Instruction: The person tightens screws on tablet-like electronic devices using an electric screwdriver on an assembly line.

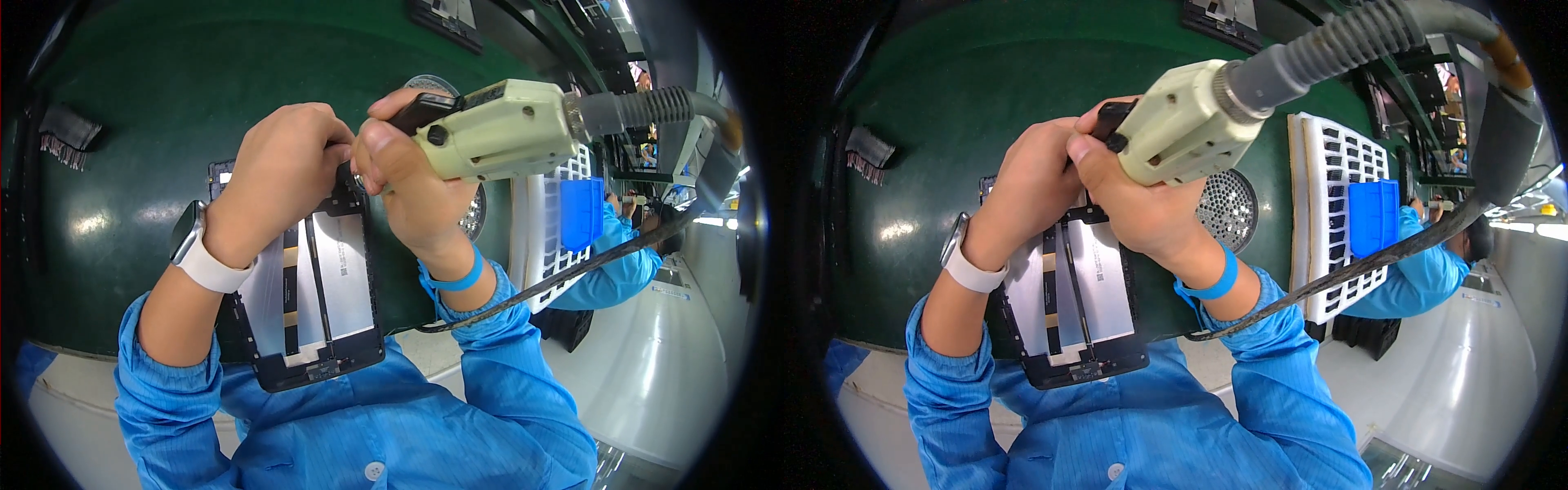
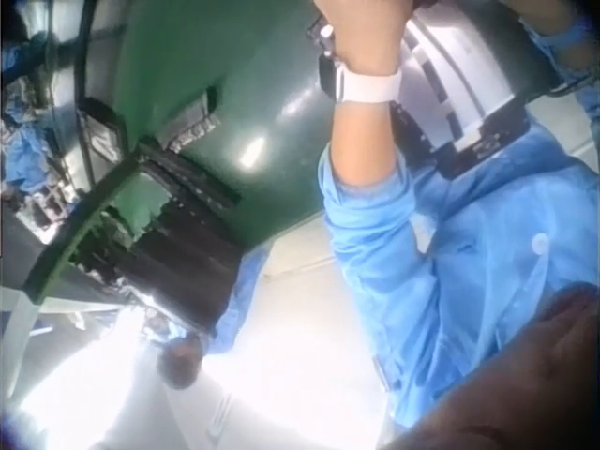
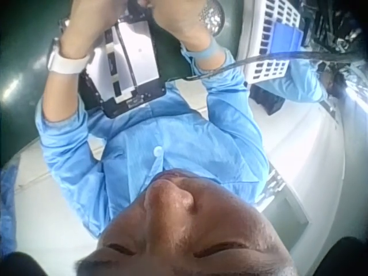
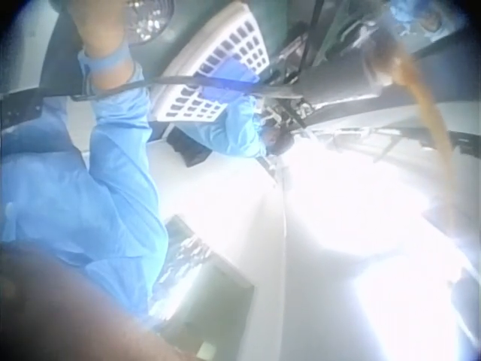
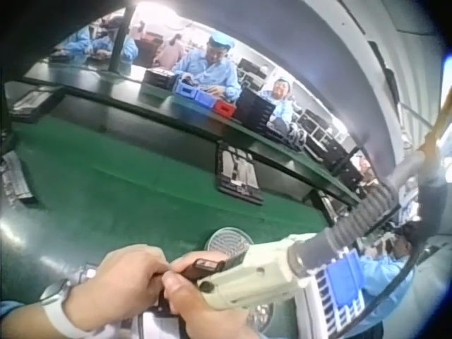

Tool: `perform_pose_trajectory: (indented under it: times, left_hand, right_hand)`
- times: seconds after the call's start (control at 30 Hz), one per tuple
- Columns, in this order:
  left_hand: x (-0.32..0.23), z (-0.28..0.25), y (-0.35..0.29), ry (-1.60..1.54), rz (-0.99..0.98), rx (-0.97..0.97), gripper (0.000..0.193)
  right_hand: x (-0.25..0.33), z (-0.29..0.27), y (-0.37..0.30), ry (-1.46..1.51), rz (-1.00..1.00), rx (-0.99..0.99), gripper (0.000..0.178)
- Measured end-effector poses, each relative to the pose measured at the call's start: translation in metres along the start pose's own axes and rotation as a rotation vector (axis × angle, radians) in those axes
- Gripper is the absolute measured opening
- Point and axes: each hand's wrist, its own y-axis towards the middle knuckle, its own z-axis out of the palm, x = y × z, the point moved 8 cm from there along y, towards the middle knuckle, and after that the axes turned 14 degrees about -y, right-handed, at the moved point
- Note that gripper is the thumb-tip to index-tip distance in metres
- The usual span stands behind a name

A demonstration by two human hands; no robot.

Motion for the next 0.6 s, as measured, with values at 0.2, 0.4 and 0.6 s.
perform_pose_trajectory:
  times: [0.2, 0.4, 0.6]
  left_hand:
    - [-0.06, -0.014, -0.039, 0.355, 0.291, -0.112, 0.019]
    - [-0.091, 0.018, -0.157, 0.254, 0.25, 0.271, 0.035]
    - [-0.074, 0.034, -0.186, 0.48, 0.343, 0.369, 0.039]
  right_hand:
    - [0.005, -0.003, -0.008, -0.059, -0.068, -0.061, 0.018]
    - [0.023, -0.001, 0.0, -0.121, -0.325, -0.038, 0.017]
    - [0.037, -0.108, -0.013, -0.168, -0.111, -0.375, 0.017]
